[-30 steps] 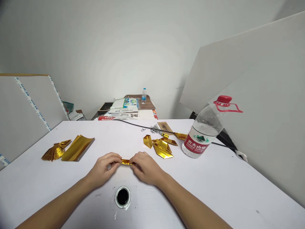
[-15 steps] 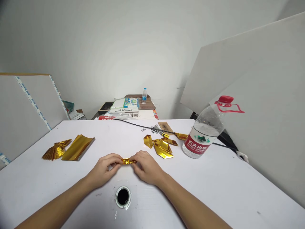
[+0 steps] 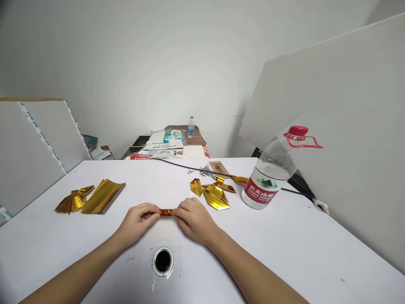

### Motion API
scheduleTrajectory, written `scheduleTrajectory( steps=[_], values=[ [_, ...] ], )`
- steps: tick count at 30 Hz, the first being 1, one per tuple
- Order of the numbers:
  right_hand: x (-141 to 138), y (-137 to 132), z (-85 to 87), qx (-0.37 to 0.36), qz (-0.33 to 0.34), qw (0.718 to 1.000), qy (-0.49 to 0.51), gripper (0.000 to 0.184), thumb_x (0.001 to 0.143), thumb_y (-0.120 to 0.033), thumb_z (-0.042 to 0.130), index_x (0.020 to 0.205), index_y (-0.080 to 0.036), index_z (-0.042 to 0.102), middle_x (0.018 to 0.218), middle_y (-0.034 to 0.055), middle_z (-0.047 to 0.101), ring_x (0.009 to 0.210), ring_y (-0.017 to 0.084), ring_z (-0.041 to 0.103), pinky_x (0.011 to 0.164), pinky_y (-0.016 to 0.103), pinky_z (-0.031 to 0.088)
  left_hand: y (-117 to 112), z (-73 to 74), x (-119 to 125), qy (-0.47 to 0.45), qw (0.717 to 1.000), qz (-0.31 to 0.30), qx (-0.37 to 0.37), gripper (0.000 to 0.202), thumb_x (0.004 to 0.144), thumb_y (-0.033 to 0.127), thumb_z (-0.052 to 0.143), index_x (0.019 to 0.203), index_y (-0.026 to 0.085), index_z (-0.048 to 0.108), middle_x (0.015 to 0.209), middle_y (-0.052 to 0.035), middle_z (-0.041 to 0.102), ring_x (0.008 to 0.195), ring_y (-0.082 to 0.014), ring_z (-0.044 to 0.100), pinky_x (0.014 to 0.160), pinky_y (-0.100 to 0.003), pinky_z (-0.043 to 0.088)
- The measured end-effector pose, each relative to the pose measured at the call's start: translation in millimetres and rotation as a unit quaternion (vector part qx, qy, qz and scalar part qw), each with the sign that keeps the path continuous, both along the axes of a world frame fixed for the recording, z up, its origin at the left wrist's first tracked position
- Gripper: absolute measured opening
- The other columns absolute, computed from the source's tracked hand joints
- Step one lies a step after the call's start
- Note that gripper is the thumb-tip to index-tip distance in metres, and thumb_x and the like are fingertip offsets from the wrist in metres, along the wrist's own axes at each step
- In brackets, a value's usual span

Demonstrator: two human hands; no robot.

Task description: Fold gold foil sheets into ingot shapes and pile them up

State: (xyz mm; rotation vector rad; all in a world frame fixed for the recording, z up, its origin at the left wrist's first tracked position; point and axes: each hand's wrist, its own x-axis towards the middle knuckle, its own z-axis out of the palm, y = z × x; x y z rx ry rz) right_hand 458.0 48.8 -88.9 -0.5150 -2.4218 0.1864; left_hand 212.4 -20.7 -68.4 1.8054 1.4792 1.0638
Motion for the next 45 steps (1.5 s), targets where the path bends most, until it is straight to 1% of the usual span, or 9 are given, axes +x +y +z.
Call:
scheduleTrajectory(
  steps=[3,6,9,12,16,19,23,33,45],
  values=[
    [-0.7,-1.0,-0.2,0.012,-0.005,1.0,0.003,0.026,0.098,-0.014,0.054,0.115,-0.023,0.071,0.091,0.0058,0.069,0.085,0.017,0.057,0.079,0.035,0.039,-0.2,-0.5,-0.6,0.0,1.0,-0.001,0.0,0.018,0.091,0.032,0.067,0.096,0.022,0.081,0.105,-0.005,0.079,0.093,-0.0163,0.07,0.079,-0.026,0.055],
    [-2.6,-2.3,-1.1,-0.013,-0.003,1.0,0.017,0.026,0.099,-0.016,0.053,0.116,-0.022,0.072,0.093,0.0067,0.07,0.087,0.018,0.06,0.081,0.035,0.041,0.2,-2.7,-1.2,-0.013,1.0,0.01,-0.013,0.016,0.09,0.031,0.069,0.096,0.022,0.081,0.106,-0.0044,0.078,0.095,-0.0162,0.071,0.08,-0.026,0.056],
    [-4.2,-3.6,-1.3,-0.037,-0.003,0.998,0.053,0.021,0.102,-0.023,0.055,0.114,-0.022,0.072,0.094,0.0065,0.071,0.087,0.017,0.061,0.081,0.034,0.043,1.1,-6.8,-1.0,-0.074,0.996,0.028,-0.05,0.018,0.088,0.032,0.071,0.098,0.02,0.078,0.108,-0.0058,0.077,0.096,-0.0164,0.072,0.087,-0.027,0.057],
    [-4.9,-5.4,-0.2,-0.035,-0.007,0.997,0.068,0.021,0.105,-0.028,0.054,0.111,-0.022,0.073,0.092,0.0062,0.071,0.086,0.017,0.061,0.081,0.034,0.043,1.8,-11.5,0.9,-0.166,0.983,0.043,-0.067,0.029,0.083,0.037,0.077,0.101,0.017,0.069,0.11,-0.0081,0.075,0.098,-0.0171,0.072,0.09,-0.028,0.058],
    [-6.5,-8.4,-0.2,-0.055,-0.04,0.993,0.092,0.018,0.104,-0.028,0.054,0.112,-0.021,0.068,0.095,0.0072,0.071,0.089,0.018,0.063,0.084,0.036,0.045,1.4,-15.2,5.9,-0.23,0.968,0.055,-0.078,0.045,0.076,0.042,0.084,0.104,0.018,0.059,0.1,-0.0059,0.073,0.091,-0.0153,0.072,0.08,-0.024,0.057],
    [-8.6,-9.1,-2.5,-0.08,-0.074,0.986,0.128,0.013,0.1,-0.026,0.057,0.11,-0.019,0.063,0.096,0.007,0.07,0.088,0.018,0.063,0.082,0.035,0.046,0.6,-15.3,9.6,-0.248,0.964,0.062,-0.077,0.042,0.072,0.04,0.085,0.095,0.018,0.057,0.091,-0.0026,0.069,0.087,-0.0129,0.069,0.078,-0.021,0.054],
    [-9.8,-7.6,-4.3,-0.084,-0.074,0.984,0.14,0.009,0.099,-0.025,0.057,0.102,-0.02,0.064,0.093,0.0053,0.07,0.087,0.017,0.064,0.082,0.034,0.046,0.1,-12.8,11.7,-0.234,0.967,0.076,-0.072,0.035,0.071,0.039,0.082,0.085,0.016,0.059,0.086,-0.0011,0.066,0.081,-0.0107,0.065,0.075,-0.019,0.052],
    [-12.5,-10.3,-1.0,-0.044,-0.081,0.982,0.164,0.005,0.095,-0.018,0.059,0.098,-0.019,0.063,0.087,0.0017,0.069,0.081,0.015,0.062,0.078,0.03,0.043,-4.3,-4.5,15.5,-0.139,0.984,0.096,-0.062,0.028,0.079,0.042,0.074,0.087,0.017,0.064,0.08,0.0003,0.066,0.071,-0.0092,0.059,0.064,-0.017,0.045],
    [-13.1,-12.1,-0.4,-0.069,-0.089,0.983,0.147,0.008,0.095,-0.018,0.054,0.089,-0.018,0.059,0.083,0.0027,0.066,0.078,0.015,0.059,0.077,0.029,0.042,-4.0,-2.5,13.0,-0.094,0.987,0.126,-0.005,0.019,0.077,0.037,0.079,0.083,0.02,0.076,0.084,-0.0004,0.073,0.07,-0.0105,0.065,0.07,-0.02,0.056]
  ],
)
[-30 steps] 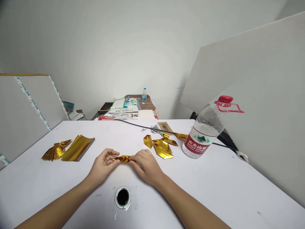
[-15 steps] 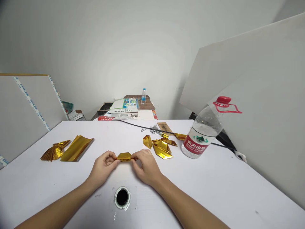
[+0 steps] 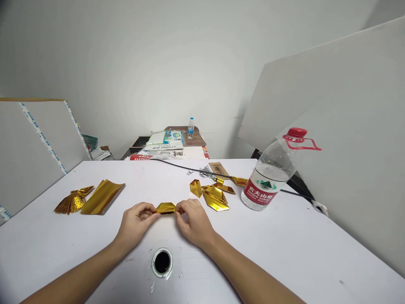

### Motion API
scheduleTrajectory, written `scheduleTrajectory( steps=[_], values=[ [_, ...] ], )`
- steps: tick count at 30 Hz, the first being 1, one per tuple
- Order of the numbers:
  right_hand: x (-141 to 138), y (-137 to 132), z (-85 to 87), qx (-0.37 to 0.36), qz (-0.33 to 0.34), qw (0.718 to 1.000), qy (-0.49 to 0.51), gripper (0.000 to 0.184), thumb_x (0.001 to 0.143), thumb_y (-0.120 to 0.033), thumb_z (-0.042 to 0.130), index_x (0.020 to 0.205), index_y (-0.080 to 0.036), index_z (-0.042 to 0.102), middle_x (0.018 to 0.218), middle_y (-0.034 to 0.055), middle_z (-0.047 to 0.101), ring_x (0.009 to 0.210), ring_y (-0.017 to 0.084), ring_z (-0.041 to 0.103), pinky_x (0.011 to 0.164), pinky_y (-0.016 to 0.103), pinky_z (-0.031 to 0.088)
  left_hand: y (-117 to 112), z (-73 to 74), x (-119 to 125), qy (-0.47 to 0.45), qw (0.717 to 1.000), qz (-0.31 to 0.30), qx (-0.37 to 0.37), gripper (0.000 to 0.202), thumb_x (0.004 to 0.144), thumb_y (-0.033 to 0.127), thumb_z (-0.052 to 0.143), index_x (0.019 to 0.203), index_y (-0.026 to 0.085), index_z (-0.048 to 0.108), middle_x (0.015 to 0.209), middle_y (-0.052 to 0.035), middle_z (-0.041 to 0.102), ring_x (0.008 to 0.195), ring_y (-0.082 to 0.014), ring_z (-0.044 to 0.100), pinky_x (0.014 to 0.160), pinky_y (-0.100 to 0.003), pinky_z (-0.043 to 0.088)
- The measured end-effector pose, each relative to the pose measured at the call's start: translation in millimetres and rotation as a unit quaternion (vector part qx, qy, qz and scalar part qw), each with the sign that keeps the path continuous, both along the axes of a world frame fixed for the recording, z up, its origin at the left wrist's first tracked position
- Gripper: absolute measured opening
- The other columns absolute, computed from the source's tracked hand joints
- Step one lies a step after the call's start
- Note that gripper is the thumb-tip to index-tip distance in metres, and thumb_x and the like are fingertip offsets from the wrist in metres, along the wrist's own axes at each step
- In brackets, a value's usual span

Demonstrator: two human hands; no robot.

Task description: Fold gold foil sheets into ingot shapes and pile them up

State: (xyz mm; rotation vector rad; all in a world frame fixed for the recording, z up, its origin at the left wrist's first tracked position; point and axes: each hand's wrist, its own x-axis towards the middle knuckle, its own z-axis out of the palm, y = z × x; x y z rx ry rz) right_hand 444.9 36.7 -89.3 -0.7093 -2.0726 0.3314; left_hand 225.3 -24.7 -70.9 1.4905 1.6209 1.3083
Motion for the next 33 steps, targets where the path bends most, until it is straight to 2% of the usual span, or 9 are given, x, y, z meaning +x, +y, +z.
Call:
scheduleTrajectory(
  steps=[5,11,19,27,33],
  values=[
    [1.1,1.9,-1.4,-0.031,-0.005,0.999,-0.006,0.009,0.095,-0.02,0.054,0.09,-0.018,0.061,0.083,0.0028,0.067,0.078,0.015,0.06,0.077,0.029,0.042,-1.1,2.2,-0.7,0.039,0.999,0.004,0.015,0.014,0.081,0.035,0.077,0.086,0.022,0.08,0.09,-0.001,0.077,0.075,-0.0123,0.07,0.075,-0.022,0.06],
    [1.5,1.7,0.5,-0.08,-0.013,0.996,-0.028,0.01,0.094,-0.021,0.053,0.087,-0.018,0.06,0.081,0.0024,0.067,0.076,0.015,0.059,0.075,0.028,0.041,-1.6,-1.7,-1.7,0.069,0.997,-0.012,0.034,0.015,0.086,0.031,0.071,0.094,0.024,0.082,0.097,-0.0016,0.08,0.084,-0.0147,0.076,0.078,-0.024,0.064],
    [0.5,1.4,-1.4,-0.122,-0.009,0.991,-0.058,0.01,0.094,-0.022,0.051,0.09,-0.018,0.06,0.081,0.0024,0.066,0.075,0.015,0.058,0.073,0.028,0.04,-0.8,0.5,0.0,-0.002,1.0,-0.024,-0.014,0.017,0.085,0.027,0.072,0.099,0.021,0.077,0.095,-0.0024,0.08,0.083,-0.0138,0.078,0.08,-0.021,0.067],
    [0.6,1.3,-0.4,-0.175,-0.006,0.982,-0.072,0.017,0.097,-0.027,0.049,0.107,-0.018,0.061,0.082,0.0019,0.065,0.076,0.015,0.059,0.071,0.027,0.04,-1.1,-0.2,-0.6,0.003,1.0,-0.026,-0.013,0.017,0.085,0.03,0.072,0.098,0.02,0.076,0.096,-0.0034,0.08,0.084,-0.0144,0.078,0.08,-0.022,0.067],
    [0.8,1.9,-0.2,-0.197,-0.003,0.979,-0.061,0.013,0.097,-0.029,0.05,0.102,-0.018,0.056,0.086,0.003,0.066,0.075,0.015,0.058,0.068,0.026,0.04,0.3,-4.0,-1.7,0.013,0.999,-0.031,-0.011,0.022,0.088,0.033,0.069,0.104,0.02,0.077,0.104,-0.0046,0.08,0.091,-0.0165,0.078,0.086,-0.026,0.068]
  ],
)
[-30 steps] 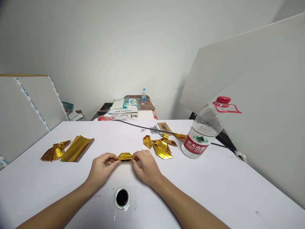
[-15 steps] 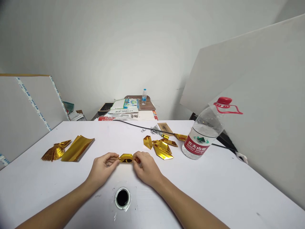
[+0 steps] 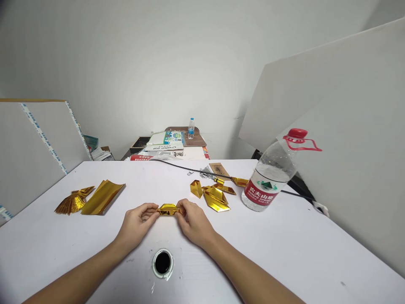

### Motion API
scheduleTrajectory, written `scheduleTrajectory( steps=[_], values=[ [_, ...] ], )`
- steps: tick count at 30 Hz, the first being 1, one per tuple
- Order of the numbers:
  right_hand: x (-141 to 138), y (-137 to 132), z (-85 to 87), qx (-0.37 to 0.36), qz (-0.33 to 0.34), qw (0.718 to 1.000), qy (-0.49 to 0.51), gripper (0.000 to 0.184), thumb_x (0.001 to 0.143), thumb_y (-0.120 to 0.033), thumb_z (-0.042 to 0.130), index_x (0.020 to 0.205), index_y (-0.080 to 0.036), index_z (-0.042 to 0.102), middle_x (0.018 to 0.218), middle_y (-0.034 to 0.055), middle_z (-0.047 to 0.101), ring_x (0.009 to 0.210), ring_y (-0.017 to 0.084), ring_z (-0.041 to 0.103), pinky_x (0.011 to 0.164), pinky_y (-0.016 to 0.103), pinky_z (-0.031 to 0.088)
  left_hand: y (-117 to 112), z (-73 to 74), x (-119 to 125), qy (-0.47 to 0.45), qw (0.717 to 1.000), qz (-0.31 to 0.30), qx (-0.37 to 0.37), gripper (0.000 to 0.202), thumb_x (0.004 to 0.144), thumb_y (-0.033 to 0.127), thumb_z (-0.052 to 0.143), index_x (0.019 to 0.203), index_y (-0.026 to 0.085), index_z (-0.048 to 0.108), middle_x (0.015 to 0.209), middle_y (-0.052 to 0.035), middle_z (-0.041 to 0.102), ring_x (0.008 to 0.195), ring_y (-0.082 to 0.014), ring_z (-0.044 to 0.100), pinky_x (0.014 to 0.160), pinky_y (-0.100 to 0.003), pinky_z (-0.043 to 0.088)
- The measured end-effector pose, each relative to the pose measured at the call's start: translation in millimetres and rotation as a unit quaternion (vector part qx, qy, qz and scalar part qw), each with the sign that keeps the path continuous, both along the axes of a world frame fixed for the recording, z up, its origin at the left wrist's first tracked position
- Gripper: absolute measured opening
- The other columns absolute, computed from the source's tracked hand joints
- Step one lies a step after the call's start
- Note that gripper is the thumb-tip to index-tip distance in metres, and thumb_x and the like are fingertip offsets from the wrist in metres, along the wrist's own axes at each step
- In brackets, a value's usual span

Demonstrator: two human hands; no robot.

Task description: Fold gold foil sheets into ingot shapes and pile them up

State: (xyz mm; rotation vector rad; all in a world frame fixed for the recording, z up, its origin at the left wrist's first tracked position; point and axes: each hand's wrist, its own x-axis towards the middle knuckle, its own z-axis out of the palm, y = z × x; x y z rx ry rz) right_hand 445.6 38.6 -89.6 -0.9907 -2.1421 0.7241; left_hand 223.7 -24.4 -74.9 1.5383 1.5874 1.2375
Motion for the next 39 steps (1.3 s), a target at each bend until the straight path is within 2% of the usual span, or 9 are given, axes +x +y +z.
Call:
scheduleTrajectory(
  steps=[15,25,35,39],
  values=[
    [-0.4,-0.4,0.9,0.002,0.009,1.0,-0.012,0.015,0.099,-0.03,0.05,0.104,-0.018,0.057,0.086,0.0028,0.065,0.077,0.015,0.058,0.068,0.026,0.039,-2.0,3.4,-0.1,0.009,1.0,-0.015,-0.005,0.021,0.089,0.031,0.067,0.105,0.02,0.077,0.105,-0.0039,0.08,0.092,-0.0157,0.078,0.09,-0.027,0.067],
    [0.1,-1.1,1.5,0.008,0.014,1.0,-0.006,0.016,0.099,-0.029,0.051,0.108,-0.018,0.059,0.085,0.0026,0.066,0.075,0.015,0.059,0.067,0.026,0.04,-1.4,2.2,1.4,0.014,1.0,-0.018,0.015,0.02,0.089,0.03,0.067,0.102,0.021,0.078,0.102,-0.0041,0.081,0.089,-0.0166,0.078,0.087,-0.028,0.068],
    [0.3,-0.8,2.3,0.022,0.018,1.0,-0.009,0.018,0.099,-0.031,0.051,0.109,-0.018,0.06,0.09,0.004,0.067,0.08,0.016,0.06,0.073,0.028,0.041,0.4,-0.1,0.0,0.036,0.999,-0.015,0.022,0.021,0.089,0.031,0.065,0.103,0.021,0.077,0.105,-0.0045,0.08,0.091,-0.0155,0.077,0.088,-0.027,0.066],
    [0.7,-1.1,3.2,0.026,0.007,1.0,0.001,0.019,0.1,-0.032,0.05,0.109,-0.018,0.059,0.087,0.003,0.067,0.077,0.016,0.059,0.071,0.028,0.041,0.5,2.9,-1.2,0.059,0.998,0.001,0.015,0.029,0.087,0.032,0.068,0.113,0.02,0.072,0.101,-0.0044,0.078,0.086,-0.0145,0.074,0.078,-0.025,0.063]
  ],
)
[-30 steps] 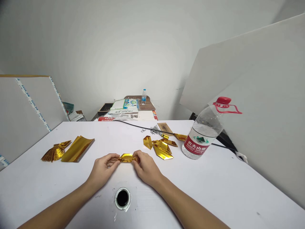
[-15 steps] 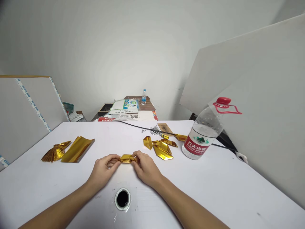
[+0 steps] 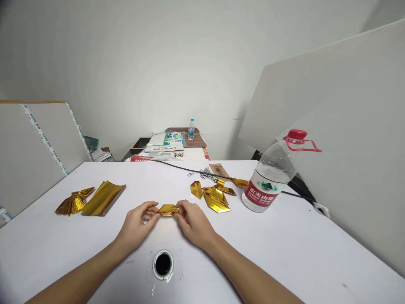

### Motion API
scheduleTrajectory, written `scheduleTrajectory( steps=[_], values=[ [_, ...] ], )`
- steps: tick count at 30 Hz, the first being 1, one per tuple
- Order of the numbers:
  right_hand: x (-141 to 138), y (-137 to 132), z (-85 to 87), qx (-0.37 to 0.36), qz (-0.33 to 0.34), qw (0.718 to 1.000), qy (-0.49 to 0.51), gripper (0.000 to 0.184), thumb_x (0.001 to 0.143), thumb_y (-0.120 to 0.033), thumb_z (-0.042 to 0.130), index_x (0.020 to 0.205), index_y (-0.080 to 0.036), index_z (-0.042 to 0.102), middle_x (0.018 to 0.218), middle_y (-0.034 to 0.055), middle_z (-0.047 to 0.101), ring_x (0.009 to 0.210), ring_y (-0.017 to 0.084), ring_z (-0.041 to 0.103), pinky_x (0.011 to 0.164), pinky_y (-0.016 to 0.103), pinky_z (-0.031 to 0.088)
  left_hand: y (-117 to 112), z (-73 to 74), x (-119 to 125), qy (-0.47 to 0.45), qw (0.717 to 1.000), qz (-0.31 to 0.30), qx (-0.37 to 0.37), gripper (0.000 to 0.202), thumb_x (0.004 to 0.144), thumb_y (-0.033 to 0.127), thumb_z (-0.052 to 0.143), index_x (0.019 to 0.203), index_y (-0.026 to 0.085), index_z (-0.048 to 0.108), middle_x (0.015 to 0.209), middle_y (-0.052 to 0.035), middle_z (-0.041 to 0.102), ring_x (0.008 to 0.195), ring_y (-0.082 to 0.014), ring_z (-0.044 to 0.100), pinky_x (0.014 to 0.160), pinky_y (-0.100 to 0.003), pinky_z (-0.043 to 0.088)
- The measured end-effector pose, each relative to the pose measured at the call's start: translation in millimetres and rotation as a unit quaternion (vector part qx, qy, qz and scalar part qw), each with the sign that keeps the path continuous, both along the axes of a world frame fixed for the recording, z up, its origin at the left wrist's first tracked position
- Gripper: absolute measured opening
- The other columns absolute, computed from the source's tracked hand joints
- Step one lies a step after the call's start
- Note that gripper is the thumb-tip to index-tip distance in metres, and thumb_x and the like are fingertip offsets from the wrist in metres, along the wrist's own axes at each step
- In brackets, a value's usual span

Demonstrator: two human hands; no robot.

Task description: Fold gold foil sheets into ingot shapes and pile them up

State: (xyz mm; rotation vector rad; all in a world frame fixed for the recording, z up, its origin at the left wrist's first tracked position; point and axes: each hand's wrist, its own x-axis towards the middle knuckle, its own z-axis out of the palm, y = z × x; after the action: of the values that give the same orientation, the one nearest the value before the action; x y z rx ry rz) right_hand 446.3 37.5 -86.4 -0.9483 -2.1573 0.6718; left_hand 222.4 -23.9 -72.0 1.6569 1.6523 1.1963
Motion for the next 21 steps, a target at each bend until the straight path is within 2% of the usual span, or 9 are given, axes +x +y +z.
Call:
scheduleTrajectory(
  steps=[2,4,9,16,21],
  values=[
    [0.5,0.3,0.1,0.007,-0.004,1.0,0.01,0.017,0.1,-0.032,0.05,0.106,-0.018,0.059,0.085,0.0028,0.066,0.076,0.015,0.059,0.071,0.028,0.042,-1.2,3.1,-1.1,0.051,0.999,0.003,-0.004,0.025,0.088,0.036,0.067,0.107,0.02,0.071,0.093,-0.0029,0.075,0.08,-0.0141,0.07,0.071,-0.025,0.057],
    [0.8,0.8,-0.1,0.01,-0.008,1.0,0.019,0.016,0.098,-0.031,0.051,0.103,-0.018,0.059,0.085,0.003,0.066,0.076,0.015,0.059,0.07,0.027,0.042,-2.9,6.3,-2.0,0.118,0.993,0.004,-0.002,0.019,0.091,0.038,0.064,0.093,0.02,0.067,0.085,-0.0014,0.07,0.078,-0.0149,0.065,0.07,-0.026,0.05],
    [-0.3,0.6,-0.8,-0.007,-0.019,0.998,0.052,0.017,0.098,-0.032,0.052,0.101,-0.018,0.061,0.087,0.0034,0.068,0.077,0.015,0.061,0.069,0.027,0.044,-6.3,8.2,-1.1,0.237,0.971,-0.019,0.013,0.033,0.096,0.041,0.057,0.071,0.02,0.055,0.074,-0.0013,0.063,0.079,-0.0179,0.055,0.07,-0.028,0.038],
    [-2.4,-1.5,-1.5,0.009,-0.013,0.998,0.065,0.018,0.097,-0.032,0.054,0.097,-0.019,0.066,0.088,0.0036,0.069,0.079,0.015,0.063,0.074,0.028,0.047,-8.5,4.0,4.3,0.247,0.967,-0.054,-0.025,0.045,0.105,0.047,0.037,0.073,0.019,0.053,0.079,-0.0038,0.064,0.081,-0.0187,0.057,0.075,-0.029,0.036],
    [-2.6,-1.9,0.1,-0.009,-0.025,0.998,0.054,0.018,0.096,-0.032,0.053,0.096,-0.019,0.065,0.085,0.0029,0.068,0.077,0.015,0.061,0.072,0.028,0.044,-8.9,8.1,7.6,0.222,0.971,-0.044,-0.077,0.05,0.102,0.05,0.036,0.063,0.019,0.04,0.065,-0.0015,0.055,0.065,-0.0154,0.046,0.067,-0.029,0.028]
  ],
)
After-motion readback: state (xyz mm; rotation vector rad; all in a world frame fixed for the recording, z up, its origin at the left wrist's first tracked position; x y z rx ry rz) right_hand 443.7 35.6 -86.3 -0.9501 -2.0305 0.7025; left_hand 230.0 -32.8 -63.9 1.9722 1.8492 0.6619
